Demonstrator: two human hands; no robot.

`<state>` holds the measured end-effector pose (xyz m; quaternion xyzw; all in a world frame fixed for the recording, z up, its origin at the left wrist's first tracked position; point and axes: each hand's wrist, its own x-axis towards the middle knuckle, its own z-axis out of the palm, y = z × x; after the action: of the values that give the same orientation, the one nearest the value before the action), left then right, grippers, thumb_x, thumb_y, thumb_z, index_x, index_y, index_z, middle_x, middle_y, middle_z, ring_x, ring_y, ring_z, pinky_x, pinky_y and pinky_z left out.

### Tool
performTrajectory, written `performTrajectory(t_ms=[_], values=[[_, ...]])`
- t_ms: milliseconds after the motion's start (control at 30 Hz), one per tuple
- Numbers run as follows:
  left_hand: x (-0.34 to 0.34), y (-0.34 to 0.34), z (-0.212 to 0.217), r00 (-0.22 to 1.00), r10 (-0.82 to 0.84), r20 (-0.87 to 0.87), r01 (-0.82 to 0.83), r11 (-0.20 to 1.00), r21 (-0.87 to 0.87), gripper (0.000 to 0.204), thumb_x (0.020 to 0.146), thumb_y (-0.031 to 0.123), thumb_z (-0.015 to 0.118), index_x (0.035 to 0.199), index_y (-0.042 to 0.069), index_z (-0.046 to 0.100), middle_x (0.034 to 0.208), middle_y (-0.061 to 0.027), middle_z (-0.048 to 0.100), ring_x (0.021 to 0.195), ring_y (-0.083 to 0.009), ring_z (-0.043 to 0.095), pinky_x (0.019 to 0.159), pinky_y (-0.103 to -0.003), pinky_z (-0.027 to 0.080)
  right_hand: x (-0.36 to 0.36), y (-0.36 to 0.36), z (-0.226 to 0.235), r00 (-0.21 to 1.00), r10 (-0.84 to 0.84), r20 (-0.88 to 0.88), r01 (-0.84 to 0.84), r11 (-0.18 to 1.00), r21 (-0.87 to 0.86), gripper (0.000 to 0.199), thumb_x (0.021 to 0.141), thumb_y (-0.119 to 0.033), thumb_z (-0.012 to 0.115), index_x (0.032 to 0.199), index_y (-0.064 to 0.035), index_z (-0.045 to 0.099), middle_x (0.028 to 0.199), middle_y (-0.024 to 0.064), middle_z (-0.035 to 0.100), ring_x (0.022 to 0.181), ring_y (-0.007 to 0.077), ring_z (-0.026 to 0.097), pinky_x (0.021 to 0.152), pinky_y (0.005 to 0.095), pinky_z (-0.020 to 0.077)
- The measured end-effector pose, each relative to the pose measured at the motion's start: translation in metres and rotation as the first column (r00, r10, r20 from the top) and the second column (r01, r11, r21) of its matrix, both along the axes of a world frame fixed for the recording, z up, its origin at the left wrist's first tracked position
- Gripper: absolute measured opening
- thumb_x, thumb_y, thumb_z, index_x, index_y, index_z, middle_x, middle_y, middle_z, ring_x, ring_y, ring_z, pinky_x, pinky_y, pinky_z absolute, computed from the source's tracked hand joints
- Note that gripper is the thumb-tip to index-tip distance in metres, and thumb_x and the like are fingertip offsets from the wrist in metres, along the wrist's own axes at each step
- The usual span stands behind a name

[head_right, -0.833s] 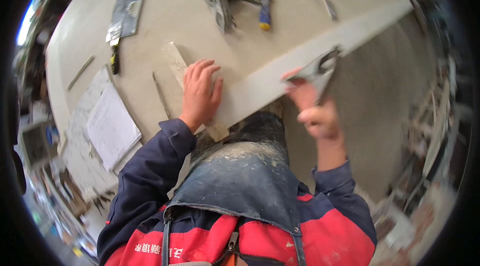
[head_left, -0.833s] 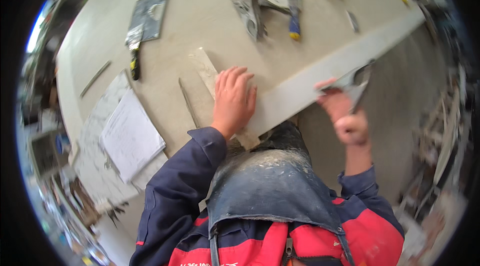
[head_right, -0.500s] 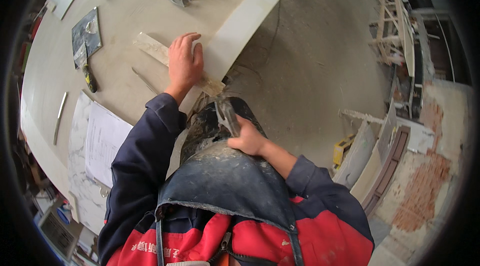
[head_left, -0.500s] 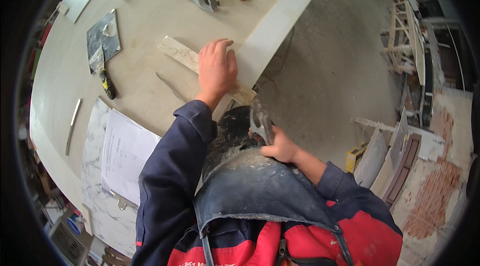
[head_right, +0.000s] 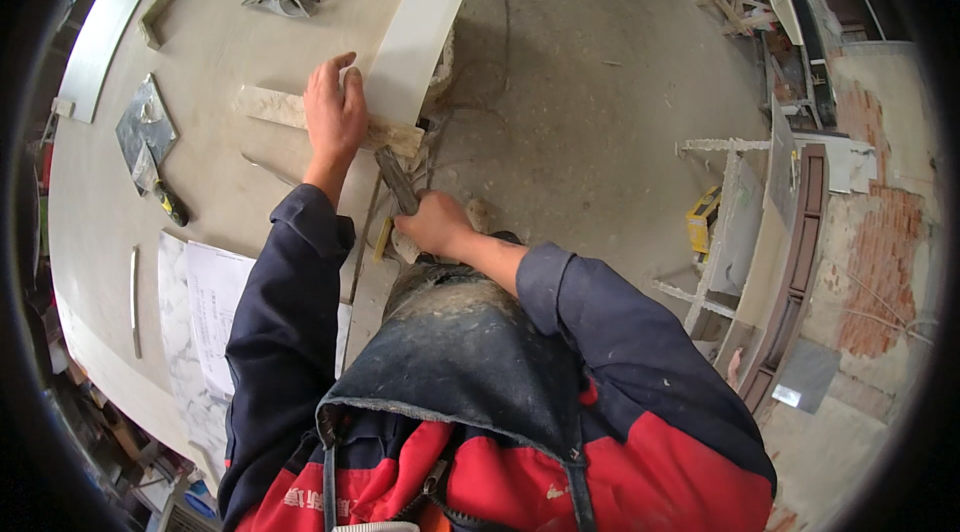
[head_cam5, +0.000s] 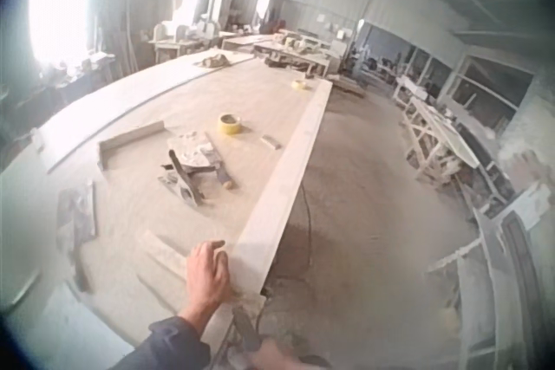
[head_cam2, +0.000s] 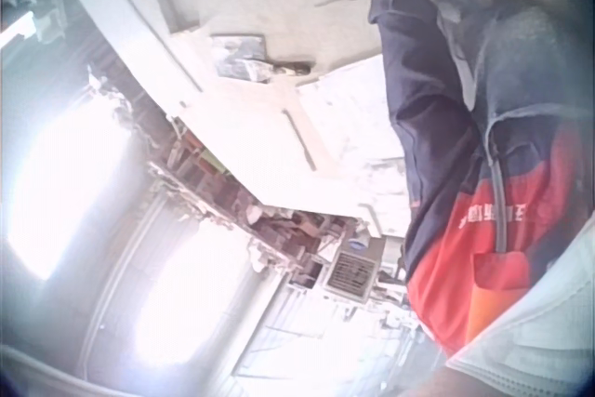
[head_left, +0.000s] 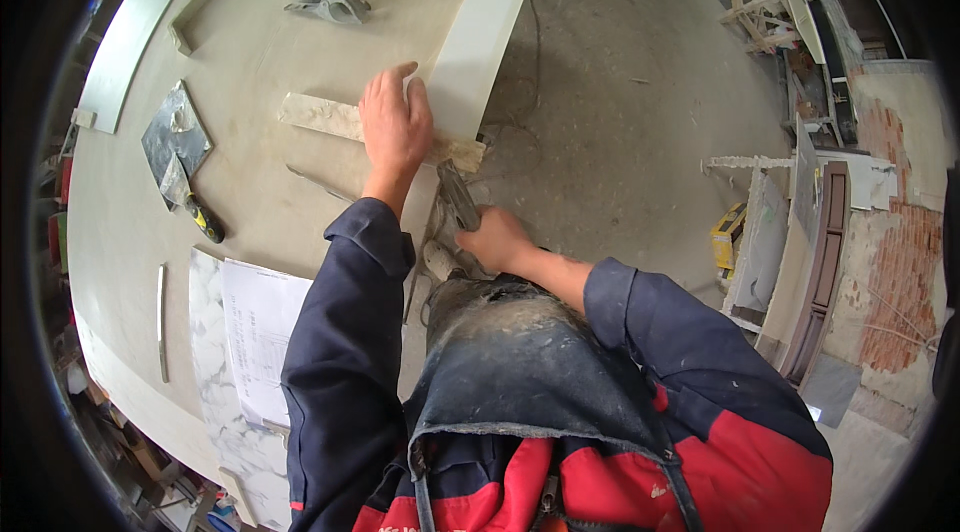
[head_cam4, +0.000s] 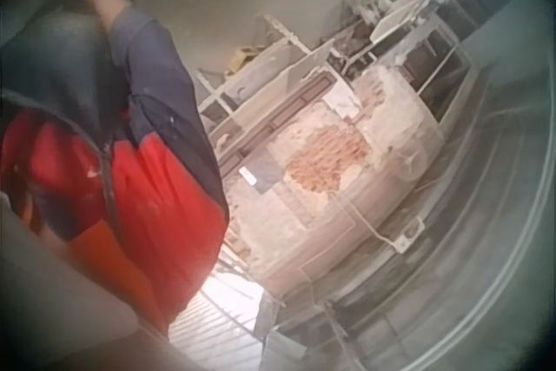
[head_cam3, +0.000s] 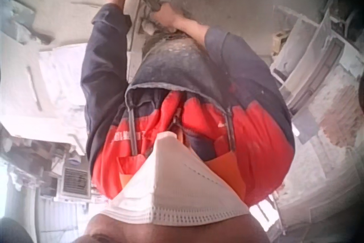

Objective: The person applies a white filler paste to the edge of a long wooden board using a putty knife, then presses a thin wooden strip into the filler along the edge. The person repeats this process on multiple sections of the board, smoothing the filler and adjusting the strip placement.

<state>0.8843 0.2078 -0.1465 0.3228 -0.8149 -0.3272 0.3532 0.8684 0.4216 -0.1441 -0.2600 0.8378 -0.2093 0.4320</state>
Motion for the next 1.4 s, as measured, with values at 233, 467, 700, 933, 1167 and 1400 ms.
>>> performTrajectory(t_ms=[233,467,700,933,1167,1400], values=[[-0.003,-0.001,-0.002,1.000,0.004,-0.007,-0.004,1.000,-0.026,0.026,0.100,0.019,0.059,0.121,0.006,0.068,0.116,-0.0152,0.070,0.116,-0.0345,0.062,0.103,-0.045,0.043,-0.003,-0.019,-0.006,0.998,-0.034,-0.060,0.039,0.995,0.095,0.054,0.084,-0.044,0.072,0.100,0.0075,0.076,0.111,0.0312,0.072,0.108,0.0442,0.069,0.094,0.0475,0.0547],[-0.003,0.000,-0.003,1.000,0.021,0.011,-0.020,0.998,-0.059,0.026,0.101,0.021,0.059,0.122,0.007,0.067,0.116,-0.0143,0.070,0.116,-0.0336,0.062,0.104,-0.045,0.042,0.001,-0.021,-0.007,0.997,-0.046,-0.063,0.052,0.995,0.091,0.060,0.083,-0.046,0.073,0.110,0.0070,0.075,0.118,0.0312,0.071,0.114,0.0437,0.068,0.098,0.0463,0.0538],[-0.001,-0.001,-0.001,0.998,0.013,0.063,-0.009,0.998,-0.056,0.028,0.100,0.021,0.061,0.123,0.006,0.066,0.117,-0.0157,0.069,0.117,-0.0350,0.061,0.104,-0.046,0.043,-0.007,-0.017,-0.011,0.960,-0.128,0.249,0.131,0.991,0.005,0.076,0.076,-0.050,0.081,0.128,0.0045,0.068,0.123,0.0242,0.072,0.117,0.0362,0.069,0.101,0.0413,0.0511],[-0.010,-0.019,0.007,0.994,0.098,0.047,-0.097,0.995,-0.010,0.041,0.095,0.023,0.071,0.129,0.002,0.062,0.123,-0.0199,0.066,0.121,-0.0386,0.059,0.104,-0.046,0.046,-0.056,0.058,0.007,0.865,-0.225,0.450,0.256,0.967,-0.010,0.065,0.089,-0.041,0.078,0.134,0.0025,0.065,0.121,0.0135,0.072,0.106,0.0240,0.067,0.091,0.0361,0.0532],[-0.055,-0.146,0.022,0.795,0.435,0.422,-0.513,0.854,0.086,0.096,0.080,0.057,0.082,0.140,-0.012,0.051,0.139,-0.0309,0.059,0.134,-0.0436,0.054,0.112,-0.048,0.045,-0.141,0.119,-0.007,0.697,-0.402,0.593,0.447,0.891,0.079,0.043,0.095,-0.029,0.074,0.129,-0.0041,0.066,0.107,0.0038,0.072,0.093,0.0133,0.067,0.080,0.0299,0.0544],[-0.124,-0.169,0.043,0.455,0.581,0.675,-0.795,0.606,0.015,0.048,0.078,0.031,0.073,0.111,-0.005,0.075,0.125,-0.0277,0.070,0.119,-0.0416,0.067,0.103,-0.050,0.052,-0.286,0.131,-0.037,0.812,-0.275,0.515,0.355,0.933,-0.062,0.041,0.091,-0.023,0.078,0.126,-0.0026,0.068,0.103,0.0056,0.073,0.093,0.0138,0.068,0.081,0.0326,0.0547]])
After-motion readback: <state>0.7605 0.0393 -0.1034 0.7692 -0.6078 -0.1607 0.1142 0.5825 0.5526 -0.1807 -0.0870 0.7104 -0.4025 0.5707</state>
